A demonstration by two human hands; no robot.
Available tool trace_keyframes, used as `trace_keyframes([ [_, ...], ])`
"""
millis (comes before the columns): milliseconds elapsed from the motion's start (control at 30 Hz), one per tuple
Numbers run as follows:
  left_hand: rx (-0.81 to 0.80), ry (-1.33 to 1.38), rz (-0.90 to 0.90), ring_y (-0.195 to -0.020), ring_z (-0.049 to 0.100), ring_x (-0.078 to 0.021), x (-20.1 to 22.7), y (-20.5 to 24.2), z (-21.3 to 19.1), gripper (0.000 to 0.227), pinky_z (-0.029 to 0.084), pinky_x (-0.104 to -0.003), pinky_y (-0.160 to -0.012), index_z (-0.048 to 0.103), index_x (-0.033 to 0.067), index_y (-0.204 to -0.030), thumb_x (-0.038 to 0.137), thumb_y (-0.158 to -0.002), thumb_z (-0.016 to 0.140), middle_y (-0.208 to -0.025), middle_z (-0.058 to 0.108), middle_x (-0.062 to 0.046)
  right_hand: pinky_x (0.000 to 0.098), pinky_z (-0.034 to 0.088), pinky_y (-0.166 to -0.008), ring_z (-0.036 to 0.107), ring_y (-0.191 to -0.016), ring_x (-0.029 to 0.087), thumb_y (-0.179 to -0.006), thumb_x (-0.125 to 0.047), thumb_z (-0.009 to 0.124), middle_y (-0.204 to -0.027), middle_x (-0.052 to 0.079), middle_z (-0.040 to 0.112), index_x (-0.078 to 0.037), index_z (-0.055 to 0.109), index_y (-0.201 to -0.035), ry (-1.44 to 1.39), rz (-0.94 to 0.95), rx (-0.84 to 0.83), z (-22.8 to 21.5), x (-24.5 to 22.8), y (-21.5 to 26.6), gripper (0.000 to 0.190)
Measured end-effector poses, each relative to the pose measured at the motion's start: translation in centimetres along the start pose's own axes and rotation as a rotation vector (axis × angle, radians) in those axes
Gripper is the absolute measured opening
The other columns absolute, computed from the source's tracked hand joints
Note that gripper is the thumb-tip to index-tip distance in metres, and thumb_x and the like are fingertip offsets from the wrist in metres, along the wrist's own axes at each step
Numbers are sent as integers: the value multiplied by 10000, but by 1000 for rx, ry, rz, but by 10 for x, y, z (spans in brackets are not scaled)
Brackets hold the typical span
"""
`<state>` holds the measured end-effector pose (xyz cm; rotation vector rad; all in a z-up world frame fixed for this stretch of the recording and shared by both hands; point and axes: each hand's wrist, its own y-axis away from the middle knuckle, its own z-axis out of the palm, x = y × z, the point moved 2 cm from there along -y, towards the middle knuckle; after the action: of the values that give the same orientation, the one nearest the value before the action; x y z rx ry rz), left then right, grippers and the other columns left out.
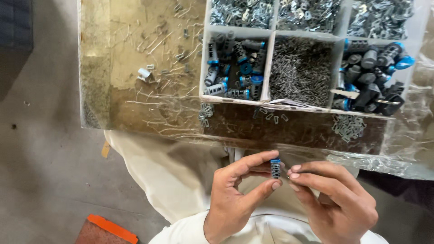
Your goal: The person assembles small cylindrical key parts by hand, inserting metal pins into the grooves of each unit. They repeatedly pick up a part, insert a pin, and place the finished unit into a compartment of a divided tray.
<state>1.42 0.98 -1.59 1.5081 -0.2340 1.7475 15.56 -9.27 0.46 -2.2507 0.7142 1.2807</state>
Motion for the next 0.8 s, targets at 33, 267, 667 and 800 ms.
trace_keyframes([
  [33,-8,5,11,-1033,723,-135,1,0,0,468,583,-277,-945,680,-27,-1344,28,-894,797,-1123,776,-98,208,566,-658,754,-890,145,-838,-45,807,-1029,92,749,-59,757,-986,14,-6,-22,1,0,-1,157],
  [267,-33,-133,103,-1019,750,-154,11,-1,-7,463,591,-273,-916,697,18,-1336,26,-885,799,-1136,786,-127,199,564,-647,732,-862,144,-841,-74,812,-1028,101,737,-48,764,-1002,73,-79,-12,10,0,-4,170],
  [667,-39,-141,112,-1027,747,-156,12,-4,-12,466,593,-275,-925,696,37,-1339,29,-884,799,-1160,782,-125,244,606,-793,751,-933,189,-862,-32,762,-1049,138,739,-28,757,-1043,114,-97,-33,15,-9,-6,181],
  [800,-37,-115,108,-1018,735,-146,11,-2,-16,458,590,-275,-923,702,19,-1332,31,-887,811,-1150,782,-123,262,598,-783,755,-926,207,-845,-17,746,-1040,154,745,-19,758,-1040,123,-60,-52,16,-16,-15,195],
])
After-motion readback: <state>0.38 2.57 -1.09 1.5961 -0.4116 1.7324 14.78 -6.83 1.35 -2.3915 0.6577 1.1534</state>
